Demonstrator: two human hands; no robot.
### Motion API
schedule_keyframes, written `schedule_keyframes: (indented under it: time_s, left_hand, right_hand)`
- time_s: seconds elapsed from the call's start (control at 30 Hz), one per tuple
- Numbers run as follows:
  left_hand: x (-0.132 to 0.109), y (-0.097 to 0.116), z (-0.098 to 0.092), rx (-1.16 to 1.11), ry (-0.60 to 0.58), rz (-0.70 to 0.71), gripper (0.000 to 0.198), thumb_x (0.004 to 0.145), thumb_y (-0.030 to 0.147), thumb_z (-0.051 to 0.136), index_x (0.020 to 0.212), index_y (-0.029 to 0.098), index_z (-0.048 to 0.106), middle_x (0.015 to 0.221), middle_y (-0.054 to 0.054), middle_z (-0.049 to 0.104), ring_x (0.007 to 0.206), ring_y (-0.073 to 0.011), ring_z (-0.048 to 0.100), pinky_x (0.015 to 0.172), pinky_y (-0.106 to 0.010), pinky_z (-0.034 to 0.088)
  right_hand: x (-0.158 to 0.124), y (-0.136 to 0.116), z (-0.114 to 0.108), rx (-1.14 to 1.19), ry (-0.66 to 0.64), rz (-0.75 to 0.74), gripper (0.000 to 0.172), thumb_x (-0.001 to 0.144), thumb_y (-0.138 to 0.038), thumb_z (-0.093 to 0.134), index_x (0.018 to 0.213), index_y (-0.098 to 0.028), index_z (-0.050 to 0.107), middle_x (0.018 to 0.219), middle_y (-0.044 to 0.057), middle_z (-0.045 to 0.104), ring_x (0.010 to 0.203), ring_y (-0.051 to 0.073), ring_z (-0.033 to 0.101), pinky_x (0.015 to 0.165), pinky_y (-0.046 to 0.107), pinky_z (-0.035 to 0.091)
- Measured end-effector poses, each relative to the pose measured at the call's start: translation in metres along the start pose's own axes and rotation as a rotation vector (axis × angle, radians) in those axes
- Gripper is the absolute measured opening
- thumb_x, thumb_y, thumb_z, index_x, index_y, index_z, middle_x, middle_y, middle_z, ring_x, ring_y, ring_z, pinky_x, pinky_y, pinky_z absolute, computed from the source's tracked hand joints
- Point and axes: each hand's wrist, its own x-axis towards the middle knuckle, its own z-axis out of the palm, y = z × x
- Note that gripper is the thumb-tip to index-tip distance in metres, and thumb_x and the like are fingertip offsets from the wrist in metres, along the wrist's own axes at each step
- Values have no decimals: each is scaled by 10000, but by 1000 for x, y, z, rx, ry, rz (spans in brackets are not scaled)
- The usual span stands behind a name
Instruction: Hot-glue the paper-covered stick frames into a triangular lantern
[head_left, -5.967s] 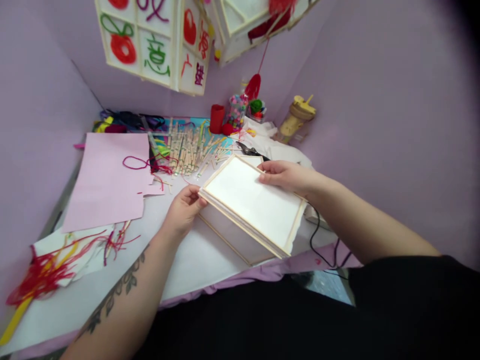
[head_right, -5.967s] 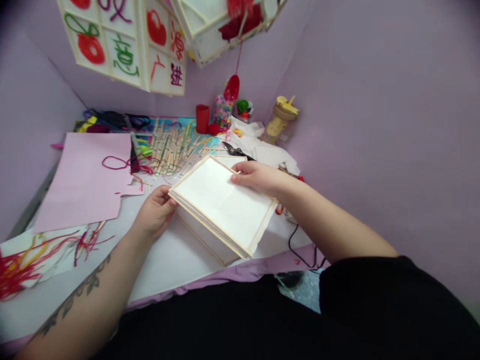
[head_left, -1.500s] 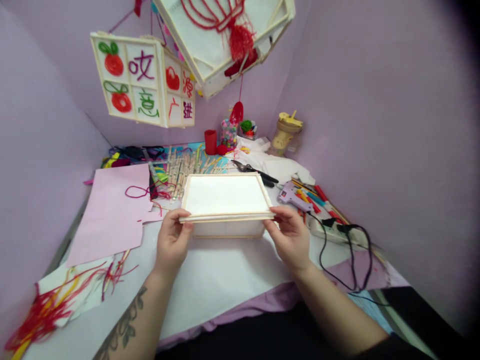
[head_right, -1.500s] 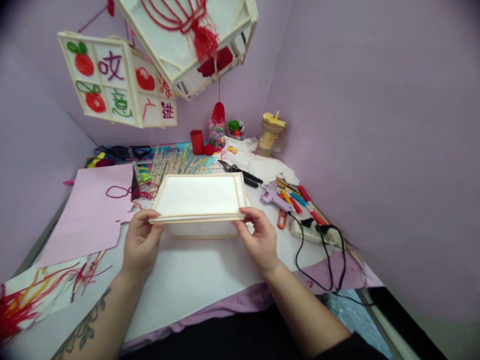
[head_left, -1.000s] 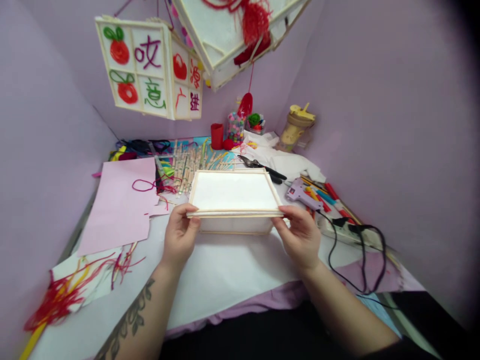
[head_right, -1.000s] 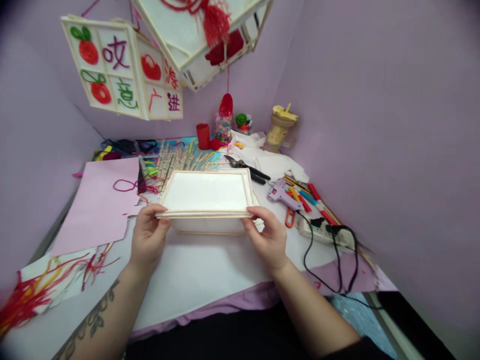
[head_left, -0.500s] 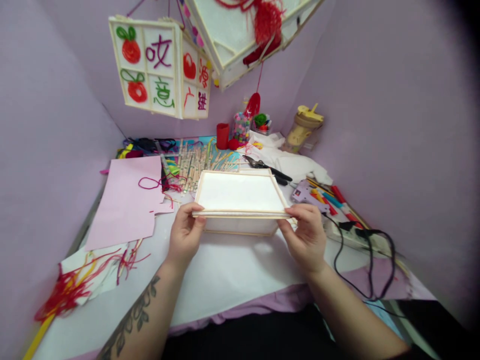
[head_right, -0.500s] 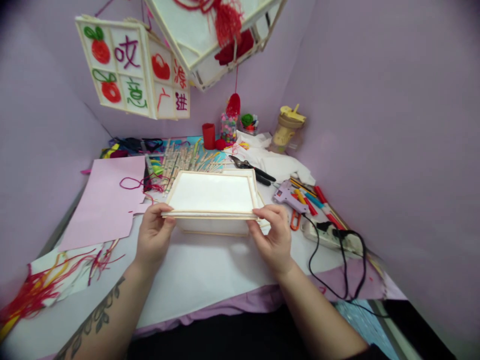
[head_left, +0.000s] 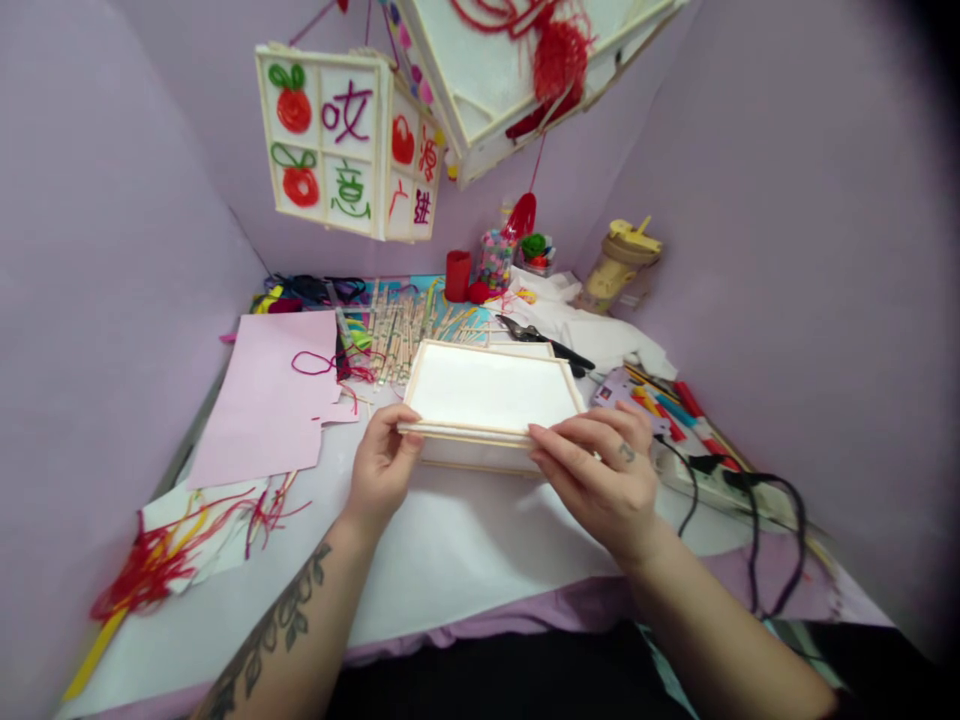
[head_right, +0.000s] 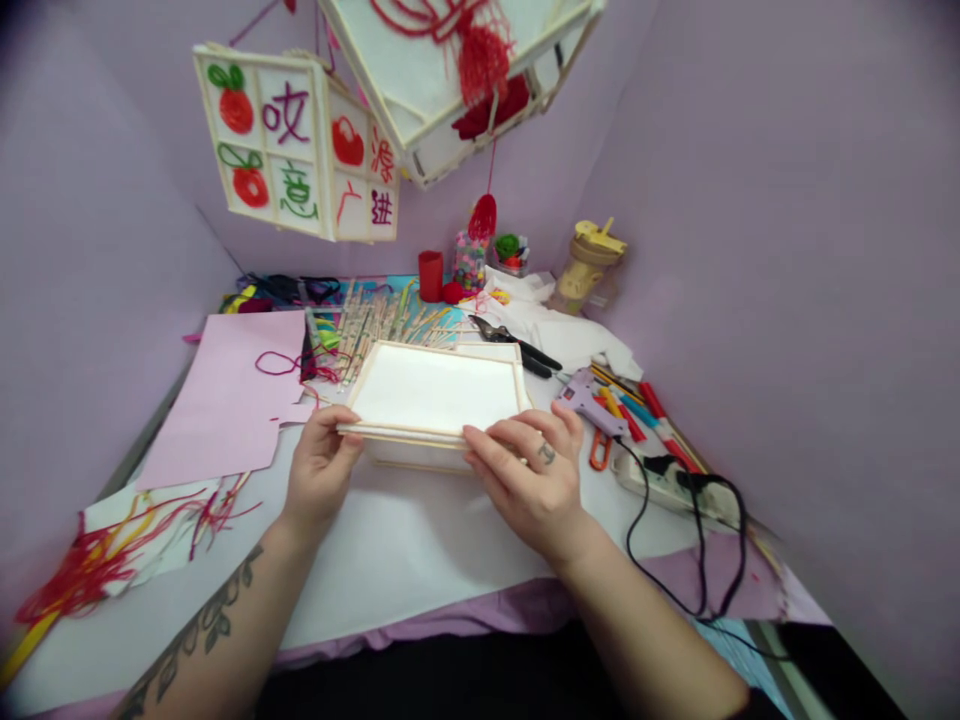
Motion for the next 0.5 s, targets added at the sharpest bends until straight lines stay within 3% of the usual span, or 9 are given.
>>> schedule_keyframes:
  time_s: [0.27,0.5]
  left_hand:
    - [0,3,0,1,-5,-8,187,877,372,592,972,214,560,814,-12,536,649,-127,473,574,-230,389]
    - [1,5,1,-1,-10,-17,202,875,384,593,974,211,565,798,-11,530,621,-120,461,545,-226,381]
  right_hand:
    - [-9,1,4,47,-16,64,402,795,-167,712,1123,-393,659,843,13,651,841,220,544,922,487,413]
    - [-12,-2,6,82,0,76,502,792,-129,707,1200,-408,618,844,19,625,847,224,542,923,495,424]
